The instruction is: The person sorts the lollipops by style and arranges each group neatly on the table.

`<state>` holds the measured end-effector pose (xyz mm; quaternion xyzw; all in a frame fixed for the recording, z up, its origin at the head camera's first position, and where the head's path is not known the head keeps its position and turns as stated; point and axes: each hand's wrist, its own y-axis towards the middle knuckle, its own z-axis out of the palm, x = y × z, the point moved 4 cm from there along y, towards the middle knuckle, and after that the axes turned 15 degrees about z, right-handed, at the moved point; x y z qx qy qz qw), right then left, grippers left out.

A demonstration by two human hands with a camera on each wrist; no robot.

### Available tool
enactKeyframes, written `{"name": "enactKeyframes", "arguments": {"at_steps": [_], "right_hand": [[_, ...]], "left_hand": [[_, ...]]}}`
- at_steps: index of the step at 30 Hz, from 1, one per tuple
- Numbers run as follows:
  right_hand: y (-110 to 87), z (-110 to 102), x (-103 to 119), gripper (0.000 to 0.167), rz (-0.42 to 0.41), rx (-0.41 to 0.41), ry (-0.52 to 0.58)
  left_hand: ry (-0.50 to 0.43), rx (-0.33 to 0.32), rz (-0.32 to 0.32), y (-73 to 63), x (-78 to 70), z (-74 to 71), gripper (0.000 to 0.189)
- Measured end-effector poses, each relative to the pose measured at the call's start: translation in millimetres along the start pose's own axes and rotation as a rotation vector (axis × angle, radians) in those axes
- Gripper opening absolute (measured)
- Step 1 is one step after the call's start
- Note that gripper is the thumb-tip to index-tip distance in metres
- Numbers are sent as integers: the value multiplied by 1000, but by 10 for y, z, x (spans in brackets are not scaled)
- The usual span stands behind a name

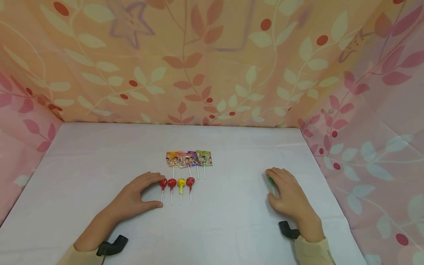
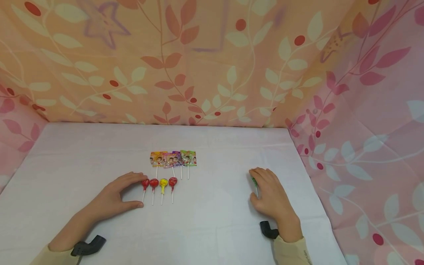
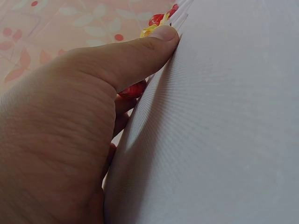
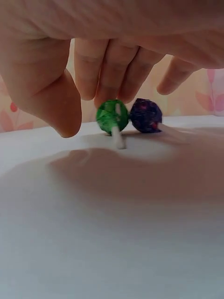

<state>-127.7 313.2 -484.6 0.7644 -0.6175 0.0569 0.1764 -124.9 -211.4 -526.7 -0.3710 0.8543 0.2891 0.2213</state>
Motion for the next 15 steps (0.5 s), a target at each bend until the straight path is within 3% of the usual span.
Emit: {"name": "enactKeyframes", "arguments": {"at_steps": [15], "right_hand": [[-55, -51, -57, 70, 24, 37, 10]], "left_hand": [[6, 1, 3, 3, 1, 0, 85]]}}
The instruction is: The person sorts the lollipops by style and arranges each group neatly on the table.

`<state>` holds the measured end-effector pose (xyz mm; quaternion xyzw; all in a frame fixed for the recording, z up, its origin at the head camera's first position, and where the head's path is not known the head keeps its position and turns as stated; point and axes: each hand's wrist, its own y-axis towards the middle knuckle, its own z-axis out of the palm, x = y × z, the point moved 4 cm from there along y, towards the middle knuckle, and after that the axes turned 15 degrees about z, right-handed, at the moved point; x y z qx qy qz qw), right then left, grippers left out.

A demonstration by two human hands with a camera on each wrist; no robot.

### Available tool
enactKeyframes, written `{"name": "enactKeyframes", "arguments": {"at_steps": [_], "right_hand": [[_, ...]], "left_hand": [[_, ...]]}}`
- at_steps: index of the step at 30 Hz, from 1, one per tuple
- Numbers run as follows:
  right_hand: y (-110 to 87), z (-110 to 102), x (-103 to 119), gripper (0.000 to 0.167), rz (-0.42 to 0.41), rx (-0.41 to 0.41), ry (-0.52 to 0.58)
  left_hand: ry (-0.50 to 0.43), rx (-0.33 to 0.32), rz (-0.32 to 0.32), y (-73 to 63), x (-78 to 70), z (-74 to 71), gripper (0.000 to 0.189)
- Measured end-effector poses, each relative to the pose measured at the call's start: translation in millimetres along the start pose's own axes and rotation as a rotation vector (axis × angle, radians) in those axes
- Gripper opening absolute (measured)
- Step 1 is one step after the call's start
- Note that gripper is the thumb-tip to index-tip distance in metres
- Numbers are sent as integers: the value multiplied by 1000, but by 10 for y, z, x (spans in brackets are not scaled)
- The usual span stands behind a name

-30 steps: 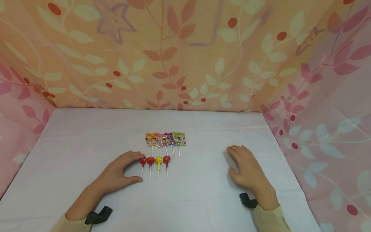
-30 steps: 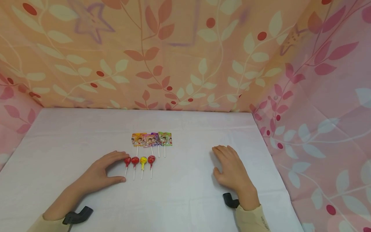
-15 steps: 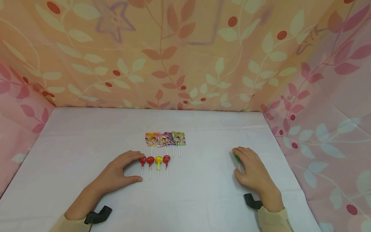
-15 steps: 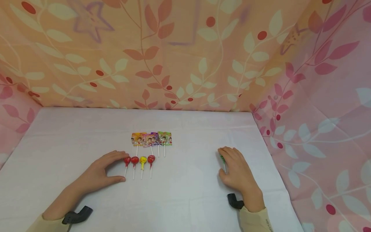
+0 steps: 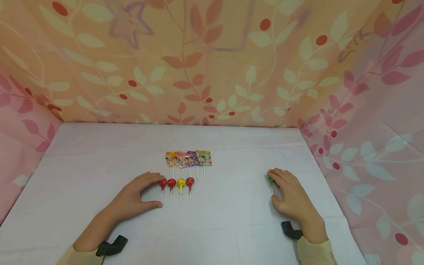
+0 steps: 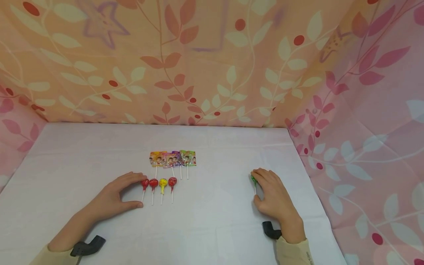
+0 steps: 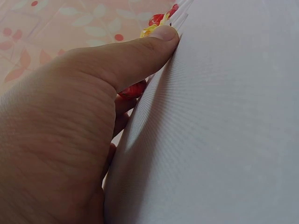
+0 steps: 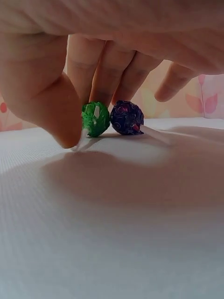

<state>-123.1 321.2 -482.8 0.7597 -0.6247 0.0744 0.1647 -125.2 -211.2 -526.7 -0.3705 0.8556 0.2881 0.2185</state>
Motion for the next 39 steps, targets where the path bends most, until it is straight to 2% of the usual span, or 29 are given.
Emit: {"name": "enactKeyframes", "arguments": {"at_steps": [27, 39], "right_hand": [[-5, 8, -5, 71, 8, -10, -2], [20, -2, 64, 71, -20, -31, 12]], "left_hand": [[-5, -4, -8, 6, -31, -13, 85], [-19, -6, -16, 5, -37, -18, 84]]}}
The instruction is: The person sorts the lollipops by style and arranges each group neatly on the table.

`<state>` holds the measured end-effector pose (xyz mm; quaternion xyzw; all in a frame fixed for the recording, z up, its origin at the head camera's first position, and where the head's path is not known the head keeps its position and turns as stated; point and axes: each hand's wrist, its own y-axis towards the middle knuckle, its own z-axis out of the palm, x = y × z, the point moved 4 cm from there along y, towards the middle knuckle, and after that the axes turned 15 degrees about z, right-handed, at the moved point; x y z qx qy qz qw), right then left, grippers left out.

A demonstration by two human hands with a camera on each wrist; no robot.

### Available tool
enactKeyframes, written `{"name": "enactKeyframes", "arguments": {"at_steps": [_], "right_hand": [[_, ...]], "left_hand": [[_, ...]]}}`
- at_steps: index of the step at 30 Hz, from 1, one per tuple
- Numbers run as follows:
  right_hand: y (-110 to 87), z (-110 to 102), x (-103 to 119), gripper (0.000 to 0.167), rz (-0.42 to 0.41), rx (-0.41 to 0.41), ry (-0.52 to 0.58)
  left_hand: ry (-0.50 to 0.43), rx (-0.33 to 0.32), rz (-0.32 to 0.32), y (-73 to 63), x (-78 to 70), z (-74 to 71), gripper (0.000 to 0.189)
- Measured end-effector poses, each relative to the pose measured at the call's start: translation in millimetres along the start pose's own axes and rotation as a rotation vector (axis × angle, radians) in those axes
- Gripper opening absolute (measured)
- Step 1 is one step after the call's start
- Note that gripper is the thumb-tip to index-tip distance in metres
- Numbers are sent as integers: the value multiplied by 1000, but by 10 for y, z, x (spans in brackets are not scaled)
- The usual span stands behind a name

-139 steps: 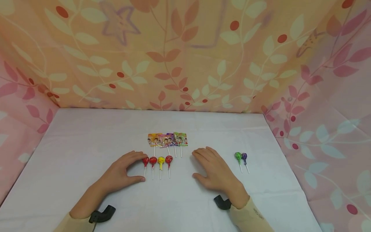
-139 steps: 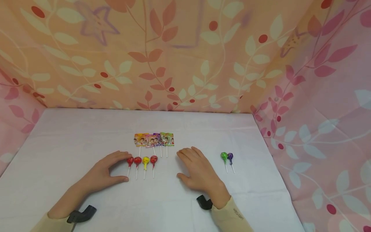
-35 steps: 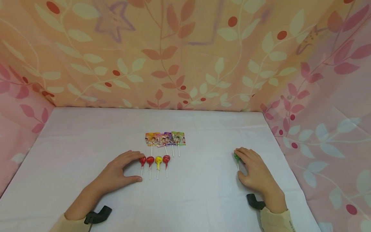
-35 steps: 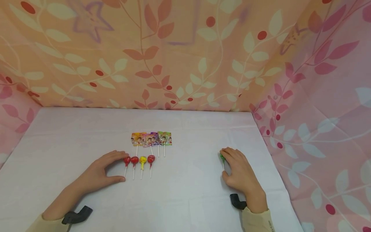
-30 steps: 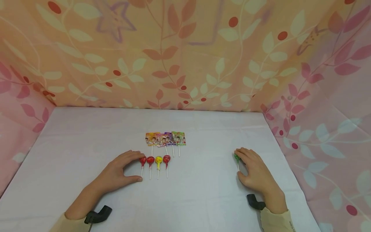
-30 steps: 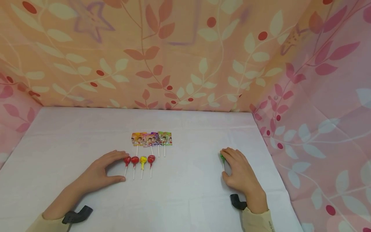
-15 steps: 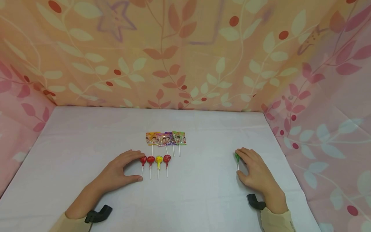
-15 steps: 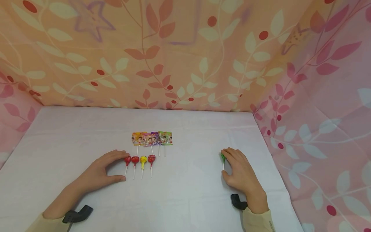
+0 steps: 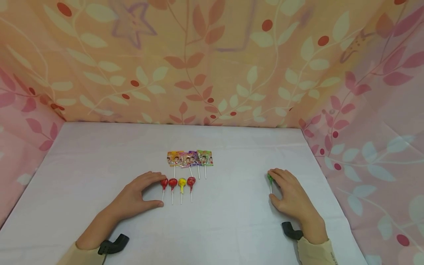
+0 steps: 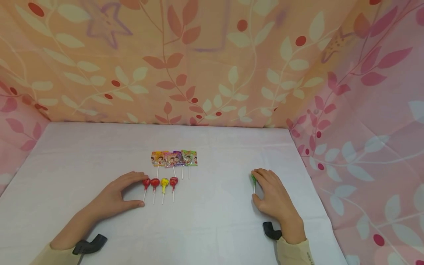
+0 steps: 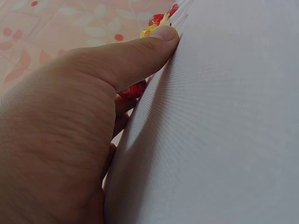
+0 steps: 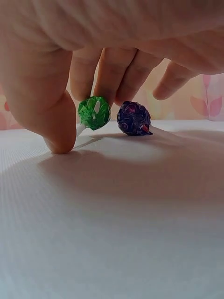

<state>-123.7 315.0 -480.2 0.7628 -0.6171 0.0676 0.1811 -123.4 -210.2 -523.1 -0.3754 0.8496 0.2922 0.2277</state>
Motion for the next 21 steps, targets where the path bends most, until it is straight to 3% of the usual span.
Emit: {"name": "enactKeyframes", "arguments": {"at_steps": [21], "right_hand": [[74, 72, 159, 69, -65, 26, -24]], "left_hand": [[-3, 4, 2, -4, -2, 5, 84]]}}
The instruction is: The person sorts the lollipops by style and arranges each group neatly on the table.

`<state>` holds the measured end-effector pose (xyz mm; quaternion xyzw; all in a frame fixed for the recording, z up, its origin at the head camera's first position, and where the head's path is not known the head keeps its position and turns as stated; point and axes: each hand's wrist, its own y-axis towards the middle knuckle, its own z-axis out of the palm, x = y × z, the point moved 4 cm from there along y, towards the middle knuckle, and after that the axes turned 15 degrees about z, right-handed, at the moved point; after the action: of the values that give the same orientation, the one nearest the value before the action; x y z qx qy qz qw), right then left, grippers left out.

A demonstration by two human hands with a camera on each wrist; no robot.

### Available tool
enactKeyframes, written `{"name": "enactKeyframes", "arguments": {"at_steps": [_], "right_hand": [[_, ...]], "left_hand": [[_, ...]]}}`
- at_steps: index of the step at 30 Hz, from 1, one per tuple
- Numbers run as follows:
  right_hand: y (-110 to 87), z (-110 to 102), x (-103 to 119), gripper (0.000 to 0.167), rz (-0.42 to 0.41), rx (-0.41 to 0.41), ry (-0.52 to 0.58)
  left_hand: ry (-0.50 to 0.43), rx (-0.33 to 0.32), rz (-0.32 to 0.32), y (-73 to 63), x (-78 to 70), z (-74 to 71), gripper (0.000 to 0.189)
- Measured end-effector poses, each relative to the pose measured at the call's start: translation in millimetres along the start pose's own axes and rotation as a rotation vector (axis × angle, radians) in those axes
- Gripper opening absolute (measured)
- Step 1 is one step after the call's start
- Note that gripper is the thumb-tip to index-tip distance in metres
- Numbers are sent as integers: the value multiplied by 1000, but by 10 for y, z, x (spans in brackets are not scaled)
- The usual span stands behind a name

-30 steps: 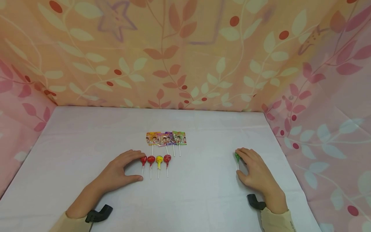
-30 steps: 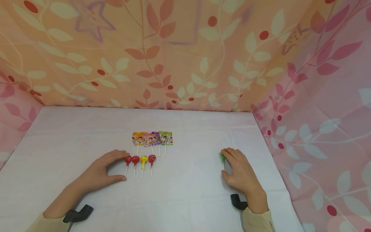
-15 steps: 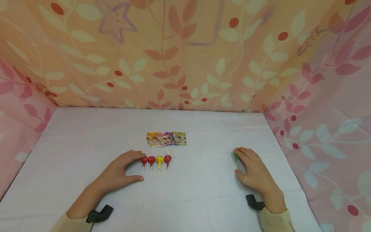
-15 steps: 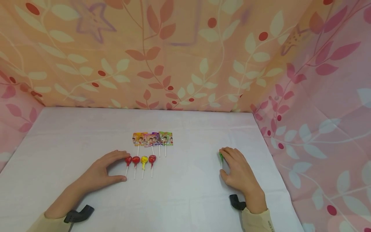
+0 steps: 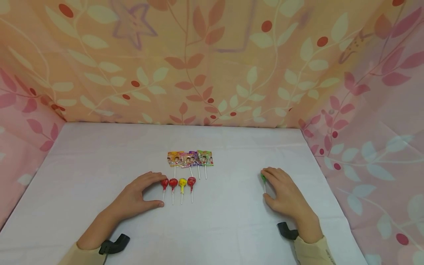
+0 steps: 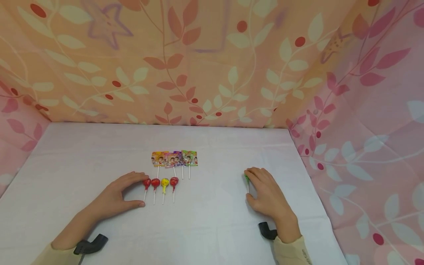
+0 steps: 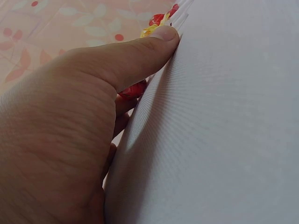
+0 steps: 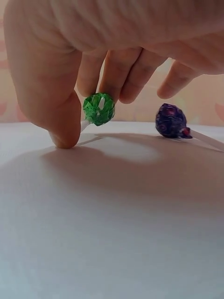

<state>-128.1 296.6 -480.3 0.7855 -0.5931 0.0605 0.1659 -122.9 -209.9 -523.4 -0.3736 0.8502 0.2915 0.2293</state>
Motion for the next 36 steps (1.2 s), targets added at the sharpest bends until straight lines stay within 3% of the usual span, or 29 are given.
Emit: {"name": "enactKeyframes", "arguments": {"at_steps": [7, 20, 36], "right_hand": [[51, 0, 45, 68, -46, -12, -6], [106, 1, 130, 70, -23, 33, -16], [243, 42, 319, 71, -88, 17, 35]], "left_hand": [[5, -2, -5, 7, -12, -10, 84], [0, 2, -5, 14, -9, -16, 84], [-5, 6, -16, 3, 6, 8, 83]]}}
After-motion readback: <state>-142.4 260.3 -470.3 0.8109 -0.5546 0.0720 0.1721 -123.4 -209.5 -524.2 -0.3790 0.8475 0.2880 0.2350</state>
